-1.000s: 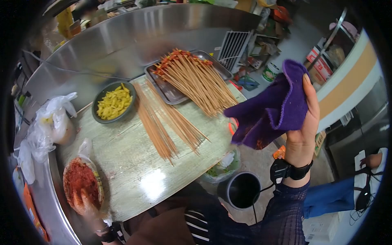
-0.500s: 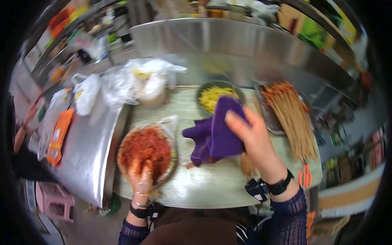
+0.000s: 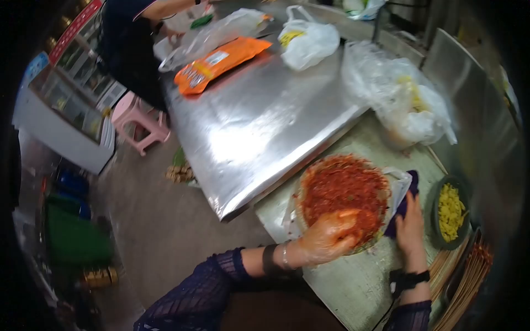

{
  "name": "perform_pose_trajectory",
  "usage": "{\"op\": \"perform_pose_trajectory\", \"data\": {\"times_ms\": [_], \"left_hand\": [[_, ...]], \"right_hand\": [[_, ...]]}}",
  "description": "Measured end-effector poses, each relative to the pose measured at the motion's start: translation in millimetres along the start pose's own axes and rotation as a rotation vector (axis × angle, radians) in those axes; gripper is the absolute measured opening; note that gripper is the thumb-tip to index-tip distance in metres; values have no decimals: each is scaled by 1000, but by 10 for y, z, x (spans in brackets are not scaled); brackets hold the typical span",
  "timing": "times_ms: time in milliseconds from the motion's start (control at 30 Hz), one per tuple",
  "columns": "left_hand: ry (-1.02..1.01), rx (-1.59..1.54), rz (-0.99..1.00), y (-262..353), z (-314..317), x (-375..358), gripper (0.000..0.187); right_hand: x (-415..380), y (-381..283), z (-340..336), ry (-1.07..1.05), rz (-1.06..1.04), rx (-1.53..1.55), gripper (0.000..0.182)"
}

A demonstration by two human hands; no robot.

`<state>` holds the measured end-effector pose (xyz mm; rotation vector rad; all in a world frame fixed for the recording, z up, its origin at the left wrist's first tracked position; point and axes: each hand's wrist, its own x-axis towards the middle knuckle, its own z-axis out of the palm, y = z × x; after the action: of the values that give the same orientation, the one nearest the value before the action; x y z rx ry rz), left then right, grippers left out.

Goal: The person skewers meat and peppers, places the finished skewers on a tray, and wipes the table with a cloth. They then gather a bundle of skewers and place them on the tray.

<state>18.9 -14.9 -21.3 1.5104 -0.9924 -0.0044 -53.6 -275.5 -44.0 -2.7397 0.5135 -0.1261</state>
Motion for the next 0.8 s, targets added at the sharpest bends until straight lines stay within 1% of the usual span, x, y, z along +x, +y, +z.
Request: {"op": "perform_pose_trajectory", "data": {"times_ms": [33, 100, 133, 200, 300, 400, 433, 467, 533, 567, 600, 633, 667, 700, 733, 767, 800], "left_hand": [[17, -14, -3, 7, -2, 5, 25], [40, -48, 13, 41, -11, 40, 23], [10, -31, -16, 41, -32, 38, 23], [-56, -2, -62, 57, -51, 38, 24], [-28, 43, -48, -16, 9, 21, 23], [106, -49, 3, -18, 70, 22, 17], [119, -22, -3, -30, 66, 14, 18], [128, -3, -9, -52, 66, 4, 19], [96, -2, -7, -25, 55, 13, 20], [83, 35, -39, 11, 27, 12, 21], [121, 96, -12, 37, 18, 7, 22], [140, 80, -42, -48, 71, -16, 20], [79, 8, -123, 64, 9, 21, 17], [99, -89, -158, 35, 21, 19, 17], [75, -224, -245, 26, 3, 39, 20], [44, -394, -317, -147, 22, 43, 26], [105, -780, -372, 141, -26, 153, 32]], "right_hand": [[180, 139, 63, 9, -14, -29, 69], [569, 329, 159, 8, 27, -76, 66], [754, 455, 242, 25, 42, -102, 66], [1045, 490, 257, 27, 47, -44, 70], [1216, 542, 284, 90, 32, -37, 75], [1148, 525, 290, 128, 11, 16, 76], [1097, 519, 277, 135, 6, 44, 75], [1020, 523, 289, 133, -31, 173, 74], [900, 640, 274, 77, -191, 217, 72], [663, 453, 36, 76, -144, 122, 74], [403, 84, -220, 74, -87, 26, 75], [189, -150, -392, 191, -99, -63, 68], [-15, -348, -522, 301, -112, -153, 61], [-220, -505, -656, 337, -171, -49, 48], [-392, -696, -786, 374, -243, 59, 36], [-585, -944, -877, 358, -170, 273, 18], [-757, -1045, -878, 382, -220, 357, 16]]}}
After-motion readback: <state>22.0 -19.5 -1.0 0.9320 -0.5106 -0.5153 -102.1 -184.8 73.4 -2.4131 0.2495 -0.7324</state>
